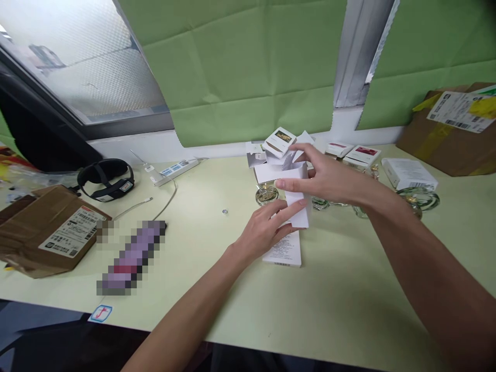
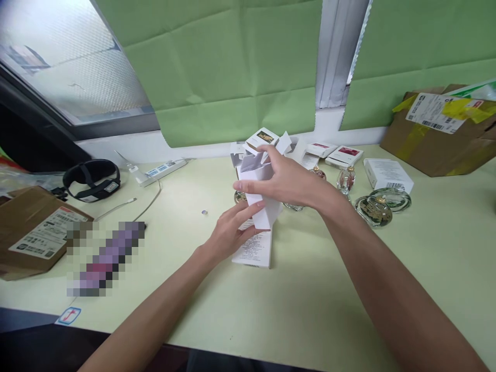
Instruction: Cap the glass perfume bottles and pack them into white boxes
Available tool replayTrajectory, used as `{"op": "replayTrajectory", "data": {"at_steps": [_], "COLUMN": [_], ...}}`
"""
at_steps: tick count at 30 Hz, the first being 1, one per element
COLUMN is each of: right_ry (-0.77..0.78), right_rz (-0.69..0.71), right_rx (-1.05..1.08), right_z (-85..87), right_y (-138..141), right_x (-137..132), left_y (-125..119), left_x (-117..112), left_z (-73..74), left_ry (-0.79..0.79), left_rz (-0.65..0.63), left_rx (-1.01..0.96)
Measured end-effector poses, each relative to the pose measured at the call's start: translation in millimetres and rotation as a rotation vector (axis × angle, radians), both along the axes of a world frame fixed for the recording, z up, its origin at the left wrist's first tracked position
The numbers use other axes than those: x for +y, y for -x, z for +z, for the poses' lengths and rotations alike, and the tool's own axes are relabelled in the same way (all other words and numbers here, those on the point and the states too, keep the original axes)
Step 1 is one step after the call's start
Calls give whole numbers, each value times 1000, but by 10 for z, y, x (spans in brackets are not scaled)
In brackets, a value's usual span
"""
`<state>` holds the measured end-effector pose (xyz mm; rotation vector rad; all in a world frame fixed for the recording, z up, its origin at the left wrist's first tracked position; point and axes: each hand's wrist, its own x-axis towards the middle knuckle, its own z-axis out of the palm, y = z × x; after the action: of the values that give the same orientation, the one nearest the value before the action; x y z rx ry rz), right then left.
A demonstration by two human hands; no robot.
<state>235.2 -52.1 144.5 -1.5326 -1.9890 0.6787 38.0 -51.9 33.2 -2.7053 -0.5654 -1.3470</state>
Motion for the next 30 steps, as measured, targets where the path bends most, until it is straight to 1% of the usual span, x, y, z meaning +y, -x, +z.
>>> {"op": "replayTrajectory", "data": {"at_steps": [3,6,8,11,14,17,19,21,23,26,28,30], "right_ry": [34,63,89,149,272,416,445,403,326,233,171,118], "right_rz": [8,25,61,139,262,346,352,322,239,124,111,131], "right_rx": [-44,-10,75,309,492,545,564,581,577,515,487,468], "right_z": [-1,2,-3,-40,-118,-196,-212,-186,-126,-19,32,61], "right_y": [-4,-32,-75,-174,-284,-370,-417,-472,-542,-659,-719,-747], "right_x": [2,14,32,83,145,187,198,193,174,128,98,75], "left_y": [-9,-1,12,30,33,28,30,44,71,129,169,197], "left_x": [-34,-47,-44,-33,-24,-17,-6,9,26,42,45,42], "left_z": [27,29,19,7,17,41,58,79,105,154,183,207], "left_ry": [5,42,88,143,176,194,211,294,458,692,762,791], "left_rz": [11,-4,-24,-57,-106,-105,-67,-5,94,244,259,242], "left_rx": [45,65,54,-21,-110,-140,-145,-162,-124,111,286,405]}}
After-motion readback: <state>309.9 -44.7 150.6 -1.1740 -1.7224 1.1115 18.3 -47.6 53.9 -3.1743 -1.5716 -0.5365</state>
